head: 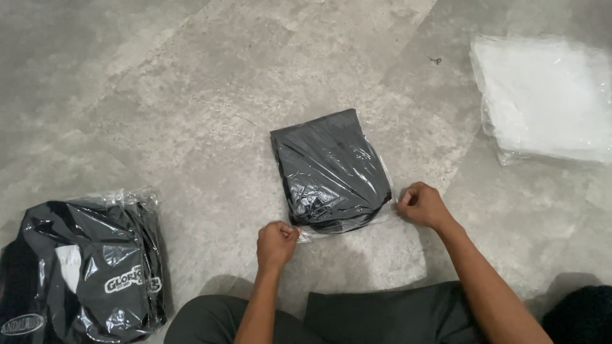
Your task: Folding black shirts and placing them into clear plastic bags for packaging on the floor.
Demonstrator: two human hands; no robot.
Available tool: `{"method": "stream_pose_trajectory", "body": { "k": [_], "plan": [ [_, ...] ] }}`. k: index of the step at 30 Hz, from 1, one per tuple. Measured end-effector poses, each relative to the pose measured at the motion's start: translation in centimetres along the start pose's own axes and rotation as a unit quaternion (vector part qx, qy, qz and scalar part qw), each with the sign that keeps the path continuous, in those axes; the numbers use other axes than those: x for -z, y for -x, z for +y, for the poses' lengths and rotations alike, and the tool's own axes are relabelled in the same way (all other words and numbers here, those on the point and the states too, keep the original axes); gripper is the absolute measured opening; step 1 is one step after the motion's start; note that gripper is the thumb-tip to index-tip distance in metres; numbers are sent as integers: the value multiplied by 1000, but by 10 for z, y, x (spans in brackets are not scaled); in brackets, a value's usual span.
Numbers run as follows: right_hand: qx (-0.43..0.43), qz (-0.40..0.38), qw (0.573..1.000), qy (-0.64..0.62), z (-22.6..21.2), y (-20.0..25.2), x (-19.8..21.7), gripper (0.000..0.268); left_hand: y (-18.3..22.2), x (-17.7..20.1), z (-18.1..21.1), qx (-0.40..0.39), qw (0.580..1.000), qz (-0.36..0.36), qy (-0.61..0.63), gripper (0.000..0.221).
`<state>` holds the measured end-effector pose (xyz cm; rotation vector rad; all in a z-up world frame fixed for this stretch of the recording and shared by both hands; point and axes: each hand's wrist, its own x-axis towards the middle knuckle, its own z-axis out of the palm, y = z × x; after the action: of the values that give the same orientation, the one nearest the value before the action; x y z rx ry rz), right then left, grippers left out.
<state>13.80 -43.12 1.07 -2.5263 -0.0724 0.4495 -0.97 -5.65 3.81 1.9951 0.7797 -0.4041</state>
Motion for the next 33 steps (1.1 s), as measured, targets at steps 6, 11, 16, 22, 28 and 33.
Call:
{"method": "stream_pose_trajectory", "body": {
  "k": [6,11,16,22,28,33],
  "plan": [
    [-43,-13,999,-2,-35,11,13,18,11,20,20,30,999,32,-21,29],
    [-122,-41,992,-10,-38,4,14,16,20,43,39,113,993,-29,21,37],
    [-206,-78,969,-116,-26,3,27,19,10,44,40,167,984,-58,30,38],
    [-248,-90,930,-255,-59,22,46,18,-55,20,-18,213,960,-153,93,44],
    [-248,-91,926,-271,-43,17,36,14,-46,31,-7,229,950,-194,81,47],
    [-239,-73,937,-246,-32,14,26,17,-23,39,-1,205,960,-140,128,46]
  ]
}}
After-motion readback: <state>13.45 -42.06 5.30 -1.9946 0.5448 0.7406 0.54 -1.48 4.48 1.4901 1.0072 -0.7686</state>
